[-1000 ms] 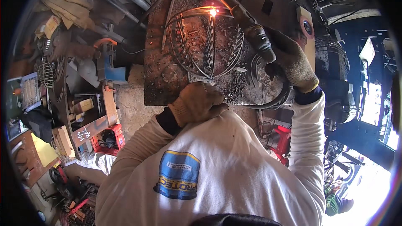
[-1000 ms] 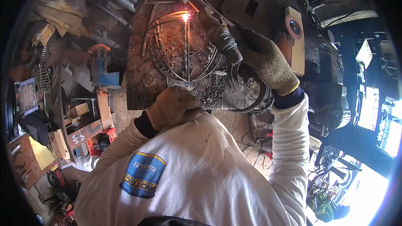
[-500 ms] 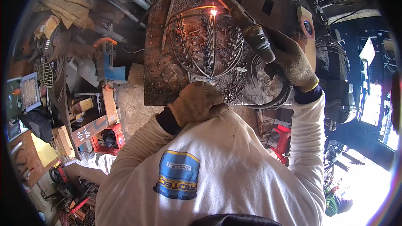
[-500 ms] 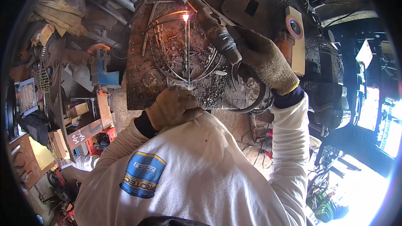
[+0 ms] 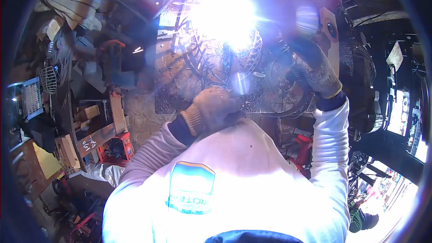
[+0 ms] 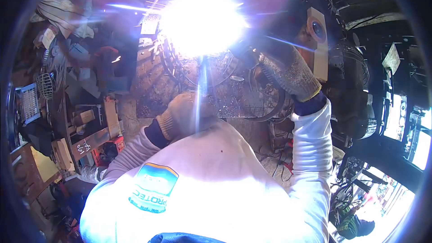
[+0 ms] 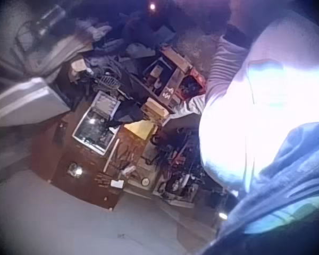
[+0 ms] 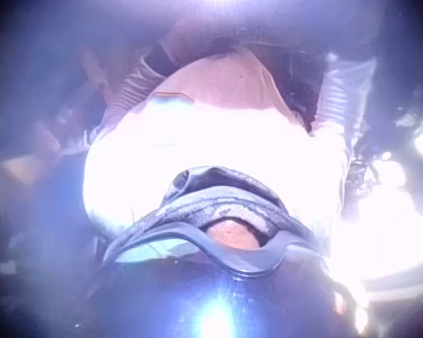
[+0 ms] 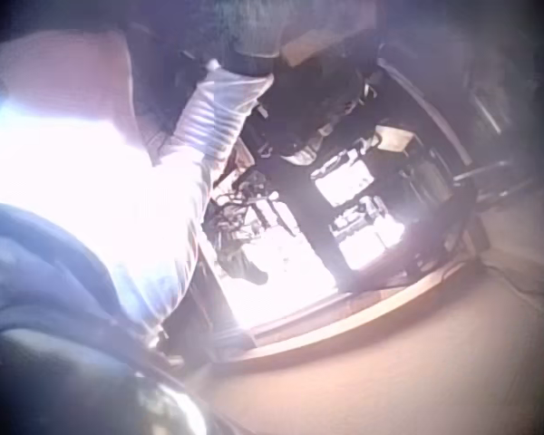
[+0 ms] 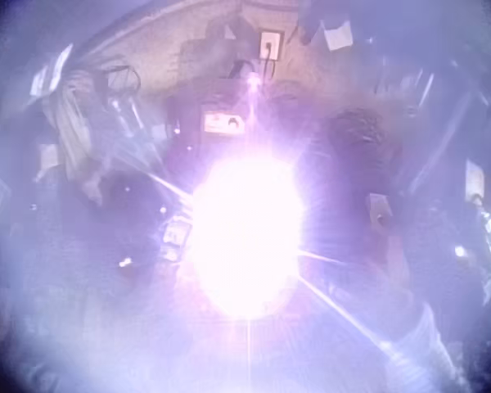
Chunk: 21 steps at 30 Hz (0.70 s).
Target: The person welds components of a curved metal frame assembly using a welding torch and hammer.
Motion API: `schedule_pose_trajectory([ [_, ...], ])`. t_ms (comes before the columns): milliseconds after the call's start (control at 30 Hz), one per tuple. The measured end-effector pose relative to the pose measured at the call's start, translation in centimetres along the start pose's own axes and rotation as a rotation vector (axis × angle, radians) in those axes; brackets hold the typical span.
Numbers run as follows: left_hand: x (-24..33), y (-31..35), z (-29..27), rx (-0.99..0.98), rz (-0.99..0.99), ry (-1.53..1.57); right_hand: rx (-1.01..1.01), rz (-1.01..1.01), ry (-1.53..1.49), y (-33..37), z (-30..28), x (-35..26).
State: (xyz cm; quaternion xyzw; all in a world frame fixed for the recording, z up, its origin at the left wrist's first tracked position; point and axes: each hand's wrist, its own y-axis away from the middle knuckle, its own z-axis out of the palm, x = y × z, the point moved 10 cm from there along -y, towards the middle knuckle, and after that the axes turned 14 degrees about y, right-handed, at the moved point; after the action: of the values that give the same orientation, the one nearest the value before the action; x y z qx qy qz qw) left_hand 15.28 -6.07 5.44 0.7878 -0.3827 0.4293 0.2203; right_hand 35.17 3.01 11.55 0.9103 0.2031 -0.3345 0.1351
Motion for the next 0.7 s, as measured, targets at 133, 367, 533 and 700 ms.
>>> schedule_pose_trajectory([
  [133, -0.5, 0.1, 0.6, -0.056, 0.036, -0.040, -0.026, 0.006, -0.046, -0.6, -0.2, -1.9],
  [367, 0.7, 0.8, 0.1, 0.056, 0.125, -0.079, 0.424, -0.384, 0.541, 1.5, -2.6, -6.9],
  [533, 0.5, 0.6, -0.5, 0.071, 0.131, 0.012, 0.371, 0.236, -0.364, 3.5, -2.4, -2.5],
  [700, 0.9, 0.8, -1.1, 0.075, 0.221, 0.053, 0.512, 0.348, -0.395, 8.5, -2.0, -1.7],
])
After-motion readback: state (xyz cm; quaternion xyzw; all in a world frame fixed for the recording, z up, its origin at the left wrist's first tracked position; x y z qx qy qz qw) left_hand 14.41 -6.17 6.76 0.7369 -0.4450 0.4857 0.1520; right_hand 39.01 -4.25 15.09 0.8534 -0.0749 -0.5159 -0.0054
